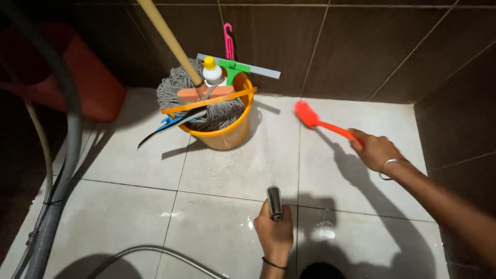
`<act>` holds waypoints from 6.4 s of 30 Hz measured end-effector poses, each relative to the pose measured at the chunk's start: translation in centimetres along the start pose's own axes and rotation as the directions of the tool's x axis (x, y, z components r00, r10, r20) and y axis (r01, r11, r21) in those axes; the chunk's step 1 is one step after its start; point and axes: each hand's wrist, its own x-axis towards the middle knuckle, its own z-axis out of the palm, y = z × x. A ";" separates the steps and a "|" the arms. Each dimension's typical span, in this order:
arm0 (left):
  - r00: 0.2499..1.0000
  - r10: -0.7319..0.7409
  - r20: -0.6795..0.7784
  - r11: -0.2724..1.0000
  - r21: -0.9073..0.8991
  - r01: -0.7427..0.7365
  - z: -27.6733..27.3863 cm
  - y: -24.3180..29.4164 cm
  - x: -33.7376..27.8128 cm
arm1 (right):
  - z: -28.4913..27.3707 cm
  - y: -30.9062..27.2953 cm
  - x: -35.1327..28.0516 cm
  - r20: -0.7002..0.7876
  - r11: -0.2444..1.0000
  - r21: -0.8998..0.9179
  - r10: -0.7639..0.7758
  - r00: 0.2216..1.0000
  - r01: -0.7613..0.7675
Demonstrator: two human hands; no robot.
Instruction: The person scrubs the tiled bathroom floor using a red brush and a handheld shower spray. They clean the area around the toilet base and the floor drain, moving water and debris toward the drain.
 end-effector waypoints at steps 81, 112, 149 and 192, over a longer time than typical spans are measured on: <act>0.910 -0.048 0.411 0.966 0.250 -0.062 9.3 3.6 -0.3 | 4.6 -0.6 -4.4 0.243 0.943 -0.241 -0.171 0.955 0.230; 0.799 -0.050 0.599 0.986 0.158 -0.057 10.3 1.0 -0.2 | 4.0 6.0 -0.3 0.119 0.973 -0.231 0.052 0.991 -0.023; 0.860 -0.086 0.502 0.950 0.301 -0.080 10.7 3.2 -1.4 | 9.2 13.1 -1.8 0.043 0.976 -0.218 -0.015 0.999 0.024; 0.910 -0.286 0.301 0.887 0.443 0.132 10.5 0.4 1.0 | 5.6 -0.1 -1.6 0.244 0.985 -0.097 -0.116 0.963 0.143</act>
